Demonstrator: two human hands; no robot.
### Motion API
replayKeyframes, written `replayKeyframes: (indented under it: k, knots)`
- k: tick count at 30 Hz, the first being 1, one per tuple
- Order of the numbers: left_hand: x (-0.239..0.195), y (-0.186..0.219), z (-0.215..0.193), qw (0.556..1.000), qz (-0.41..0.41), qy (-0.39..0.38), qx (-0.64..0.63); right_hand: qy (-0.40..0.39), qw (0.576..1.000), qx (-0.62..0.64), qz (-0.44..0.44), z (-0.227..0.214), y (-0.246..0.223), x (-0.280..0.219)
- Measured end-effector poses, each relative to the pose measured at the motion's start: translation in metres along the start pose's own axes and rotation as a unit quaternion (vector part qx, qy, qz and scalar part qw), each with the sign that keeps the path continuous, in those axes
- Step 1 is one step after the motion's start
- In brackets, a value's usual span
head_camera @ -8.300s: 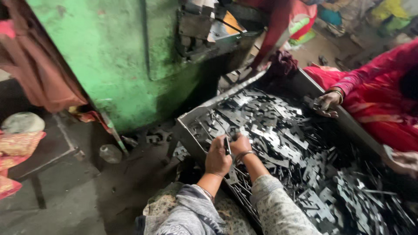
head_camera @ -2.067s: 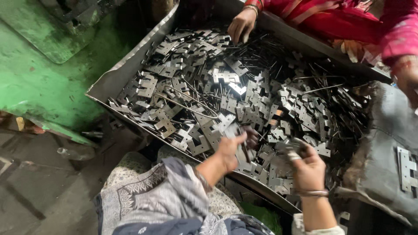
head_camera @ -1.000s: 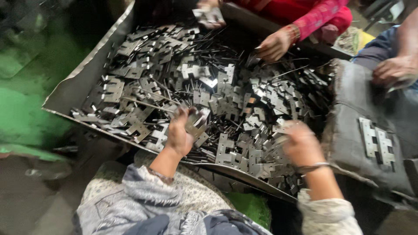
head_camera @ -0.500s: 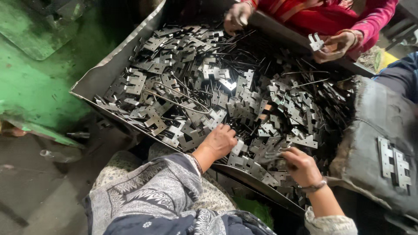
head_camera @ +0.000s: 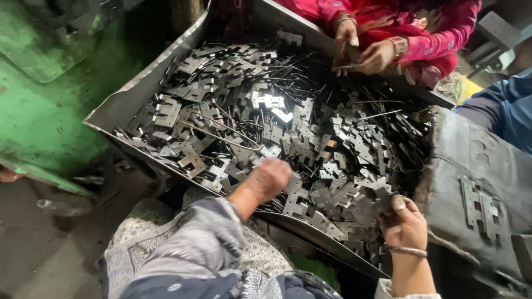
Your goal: The person sorts through a large bin of metal plates and pins by hand, picking up individual pieces and moving them within the bin.
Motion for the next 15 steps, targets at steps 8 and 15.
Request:
replayKeyframes:
  k: [8,15]
  knots:
    - [-0.053,-0.065,-0.012,0.496,-0.18,0.184,-0.829,-0.016,0.965,0.191,0.18,-0.015,0.08,0.025]
    - [-0.056,0.001,-0.014,0.164,-0.311,0.141,-0.925,-0.408,0.748,-0.4,-0.338,0.132,0.003,-0.049]
Point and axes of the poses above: each hand's wrist, its own x-axis towards the middle knuckle, its own z-axis out of the palm, y = z × x, the point moved 6 cm from there along x, towards the middle knuckle, and after that the axes turned 8 degrees about -y, right-handed, at the moved point
